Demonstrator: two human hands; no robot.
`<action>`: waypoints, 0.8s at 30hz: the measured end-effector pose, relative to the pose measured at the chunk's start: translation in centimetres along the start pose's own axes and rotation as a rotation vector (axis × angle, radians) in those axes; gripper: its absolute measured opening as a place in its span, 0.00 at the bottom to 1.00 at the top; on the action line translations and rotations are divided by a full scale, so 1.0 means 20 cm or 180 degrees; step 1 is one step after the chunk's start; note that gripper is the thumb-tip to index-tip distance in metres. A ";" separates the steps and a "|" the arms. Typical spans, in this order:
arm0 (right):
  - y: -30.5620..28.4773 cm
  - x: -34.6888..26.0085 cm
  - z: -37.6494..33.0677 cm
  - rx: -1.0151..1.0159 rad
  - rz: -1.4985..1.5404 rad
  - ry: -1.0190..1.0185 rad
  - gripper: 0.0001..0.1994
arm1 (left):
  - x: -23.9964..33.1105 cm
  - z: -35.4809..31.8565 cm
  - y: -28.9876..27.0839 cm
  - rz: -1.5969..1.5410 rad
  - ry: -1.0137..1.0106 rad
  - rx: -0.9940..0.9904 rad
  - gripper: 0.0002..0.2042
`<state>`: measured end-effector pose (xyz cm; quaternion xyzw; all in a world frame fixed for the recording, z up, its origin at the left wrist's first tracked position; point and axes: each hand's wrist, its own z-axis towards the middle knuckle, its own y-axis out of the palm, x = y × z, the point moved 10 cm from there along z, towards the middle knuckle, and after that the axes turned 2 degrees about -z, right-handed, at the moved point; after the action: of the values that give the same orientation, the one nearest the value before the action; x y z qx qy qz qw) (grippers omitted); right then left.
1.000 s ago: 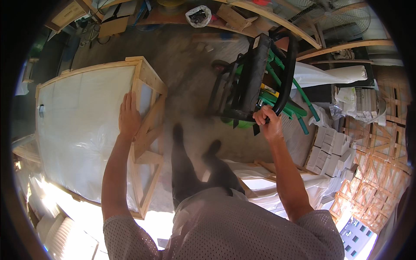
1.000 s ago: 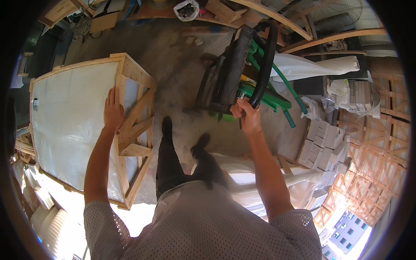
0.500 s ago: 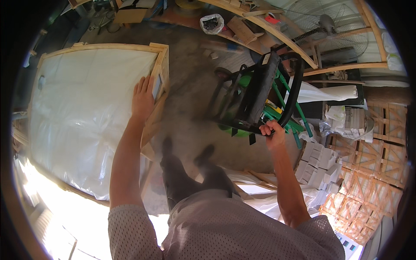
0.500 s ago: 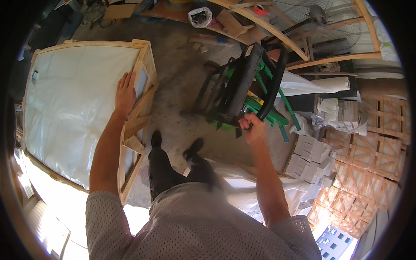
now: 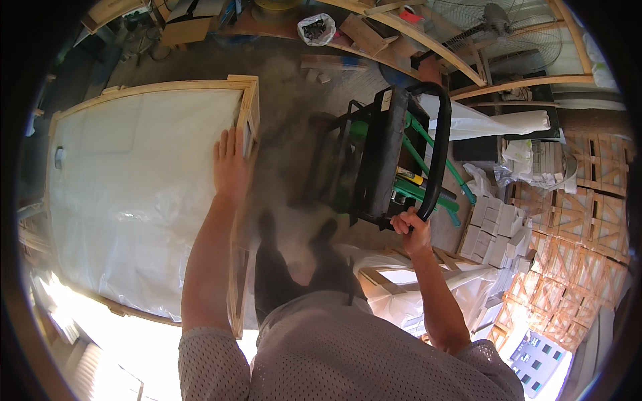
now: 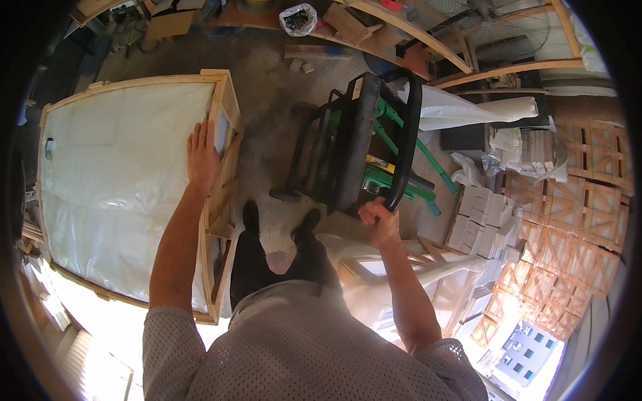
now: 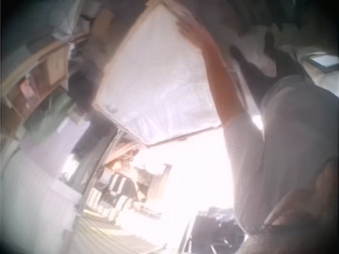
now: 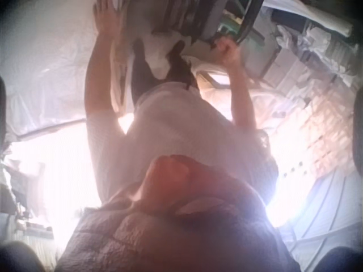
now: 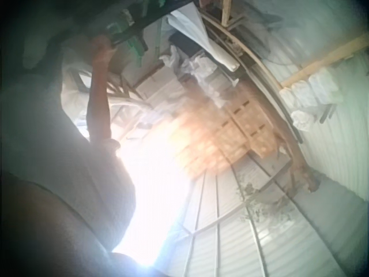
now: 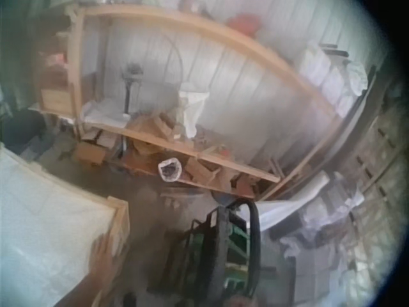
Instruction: The person assembles a wooden frame by attaching wooden pieces to a plastic-covered board using a pneumatic nail gun. They position the pieces, drive nails, and move around the work area to complete the assembly.
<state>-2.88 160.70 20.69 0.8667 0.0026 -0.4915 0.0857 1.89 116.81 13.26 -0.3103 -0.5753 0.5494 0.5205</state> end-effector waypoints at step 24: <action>0.21 0.47 -0.76 -0.0165 -0.0362 0.0630 0.11 | -0.04 -0.02 0.10 0.0322 0.0009 0.0014 0.39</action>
<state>15.33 158.20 20.99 0.9069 0.0730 -0.4073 0.0794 2.13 116.57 10.99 -0.3386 -0.5569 0.5758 0.4936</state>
